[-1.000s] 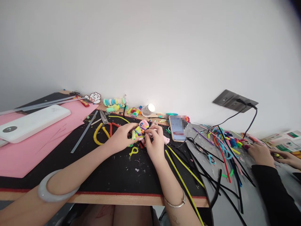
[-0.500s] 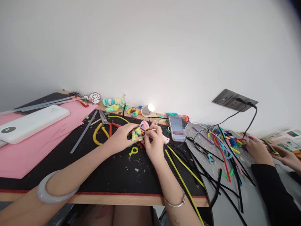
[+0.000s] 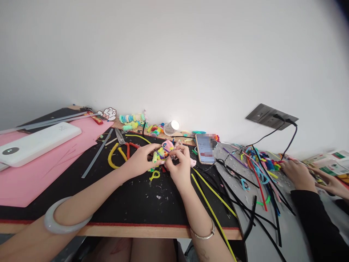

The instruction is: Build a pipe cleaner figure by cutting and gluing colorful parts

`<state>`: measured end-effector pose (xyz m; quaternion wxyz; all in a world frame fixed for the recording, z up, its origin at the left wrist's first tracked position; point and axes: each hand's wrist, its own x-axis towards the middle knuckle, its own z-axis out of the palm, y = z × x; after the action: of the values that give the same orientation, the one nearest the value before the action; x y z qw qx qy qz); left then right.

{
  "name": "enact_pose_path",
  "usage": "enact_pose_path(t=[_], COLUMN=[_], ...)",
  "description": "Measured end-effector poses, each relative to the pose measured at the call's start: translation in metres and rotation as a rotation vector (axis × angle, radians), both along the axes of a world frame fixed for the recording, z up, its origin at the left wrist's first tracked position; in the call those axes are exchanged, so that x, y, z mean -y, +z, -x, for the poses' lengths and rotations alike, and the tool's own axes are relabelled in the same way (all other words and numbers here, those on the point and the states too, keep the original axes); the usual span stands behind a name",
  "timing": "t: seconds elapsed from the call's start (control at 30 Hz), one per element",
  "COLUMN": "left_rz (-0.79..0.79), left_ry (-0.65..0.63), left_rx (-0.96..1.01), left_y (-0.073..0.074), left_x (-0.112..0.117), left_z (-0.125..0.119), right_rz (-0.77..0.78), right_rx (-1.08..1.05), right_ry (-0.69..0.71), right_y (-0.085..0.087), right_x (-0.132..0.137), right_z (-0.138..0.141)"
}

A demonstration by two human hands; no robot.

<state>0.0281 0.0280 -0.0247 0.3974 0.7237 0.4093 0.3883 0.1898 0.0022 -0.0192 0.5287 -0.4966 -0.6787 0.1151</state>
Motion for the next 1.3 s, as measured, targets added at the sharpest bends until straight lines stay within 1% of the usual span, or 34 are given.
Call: enact_pose_path(t=[0.13, 0.27, 0.37, 0.47, 0.57, 0.63, 0.73, 0.87, 1.07, 1.13, 1.2, 1.3], left_rz=[0.056, 0.081, 0.092, 0.086, 0.063, 0.056, 0.049, 0.015, -0.053, -0.041, 0.004, 0.060], left_ry=[-0.059, -0.082, -0.037, 0.019, 0.023, 0.032, 0.024, 0.015, 0.027, 0.008, -0.007, 0.038], left_rx=[0.065, 0.098, 0.110, 0.103, 0.099, 0.082, 0.047, -0.008, -0.057, -0.042, -0.006, 0.070], left_y=[0.001, 0.000, 0.000, 0.002, 0.003, 0.003, 0.000, -0.001, 0.000, 0.000, 0.001, 0.004], left_x=[-0.001, -0.003, -0.004, -0.005, -0.005, -0.005, -0.004, -0.002, -0.001, -0.001, -0.001, -0.001], left_z=[-0.001, -0.002, 0.001, 0.003, 0.004, 0.004, 0.002, 0.001, 0.001, 0.001, 0.000, 0.001], right_rz=[0.009, 0.020, 0.002, 0.002, 0.023, 0.015, -0.013, -0.003, -0.006, -0.010, -0.009, -0.003], right_rx=[-0.016, -0.011, -0.003, -0.033, -0.053, -0.027, 0.056, 0.124, 0.135, 0.127, 0.114, 0.081], right_ry=[-0.003, 0.009, 0.007, -0.049, -0.086, -0.070, -0.011, 0.059, 0.078, 0.081, 0.079, 0.022], right_y=[0.002, 0.002, 0.002, 0.000, -0.003, -0.004, -0.002, -0.001, -0.004, -0.004, -0.003, -0.003], right_x=[0.001, 0.000, -0.001, -0.002, -0.003, -0.003, -0.001, 0.000, -0.001, -0.001, -0.002, -0.002], right_z=[0.000, -0.001, -0.004, -0.009, -0.012, -0.013, -0.011, -0.007, -0.006, -0.005, -0.005, -0.007])
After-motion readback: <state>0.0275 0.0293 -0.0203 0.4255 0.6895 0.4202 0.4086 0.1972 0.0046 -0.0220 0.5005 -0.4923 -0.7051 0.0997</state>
